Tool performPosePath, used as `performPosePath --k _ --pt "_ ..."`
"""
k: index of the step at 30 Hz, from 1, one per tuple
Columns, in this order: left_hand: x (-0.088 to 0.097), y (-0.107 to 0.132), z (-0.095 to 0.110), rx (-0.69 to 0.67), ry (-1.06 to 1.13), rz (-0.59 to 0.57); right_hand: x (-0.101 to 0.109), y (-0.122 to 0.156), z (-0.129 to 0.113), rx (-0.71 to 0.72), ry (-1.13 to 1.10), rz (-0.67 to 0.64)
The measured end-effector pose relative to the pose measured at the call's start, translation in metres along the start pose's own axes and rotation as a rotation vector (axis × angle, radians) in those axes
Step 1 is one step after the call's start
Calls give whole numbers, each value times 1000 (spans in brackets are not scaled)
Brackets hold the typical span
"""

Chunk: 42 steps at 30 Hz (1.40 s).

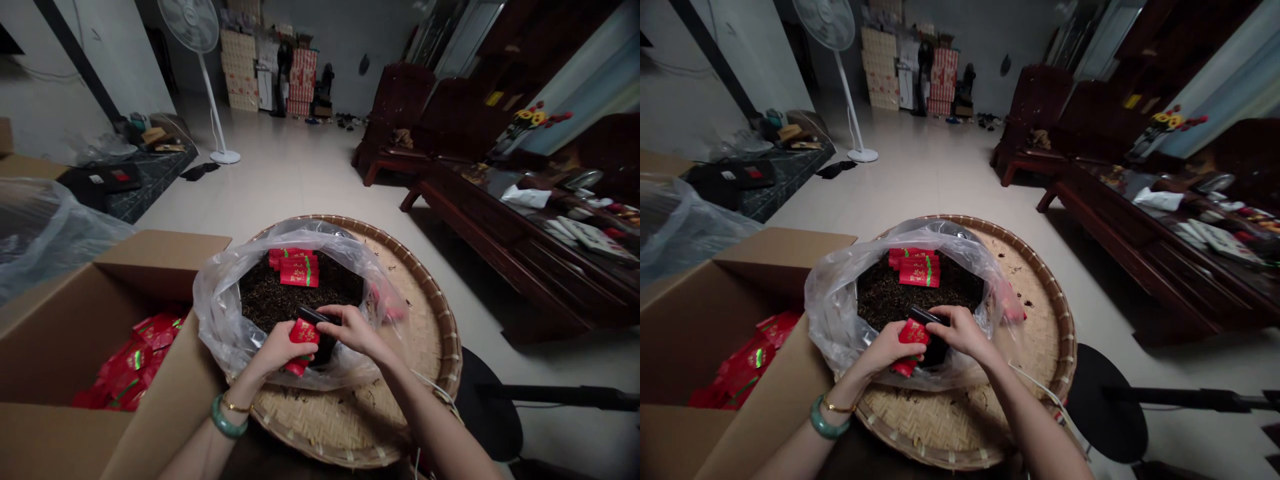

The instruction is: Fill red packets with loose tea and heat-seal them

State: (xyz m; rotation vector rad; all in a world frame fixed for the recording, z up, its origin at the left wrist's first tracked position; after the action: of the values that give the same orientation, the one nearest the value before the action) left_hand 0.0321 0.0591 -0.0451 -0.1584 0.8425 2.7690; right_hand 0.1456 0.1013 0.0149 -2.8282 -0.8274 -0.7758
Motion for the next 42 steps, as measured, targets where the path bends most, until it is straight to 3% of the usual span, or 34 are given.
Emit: performPosePath --k 14,21,25,28,31,33,36,42 --pt "1 -1 -1 -11 -37 -5 3 -1 -3 47 0 41" --pt "4 -4 2 -49 -25 -28 12 0 18 -106 -211 48" --pt "10 -2 3 -41 -18 2 28 2 43 -127 76 131" --pt "11 0 3 -32 6 -3 25 3 54 -121 375 98" --pt "8 0 5 -40 -3 -11 22 0 39 -43 458 127" --pt "5 1 6 -52 -28 -19 22 -4 18 39 392 200" --pt "1 0 6 -47 -67 -18 9 -15 -9 160 298 202" --pt "2 3 2 -35 -87 -29 -19 -29 -19 272 342 171"
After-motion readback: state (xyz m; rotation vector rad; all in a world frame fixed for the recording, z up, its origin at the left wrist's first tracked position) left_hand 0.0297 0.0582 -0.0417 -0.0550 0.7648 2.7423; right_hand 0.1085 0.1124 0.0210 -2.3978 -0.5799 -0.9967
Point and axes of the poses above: each hand's wrist, its own y-axis away from the middle knuckle, its own x-axis out of the back of the hand, z = x × y, the point moved 9 cm from there along -y, towards the middle knuckle, and after that the axes turned 6 degrees about x, right-handed, at the moved point
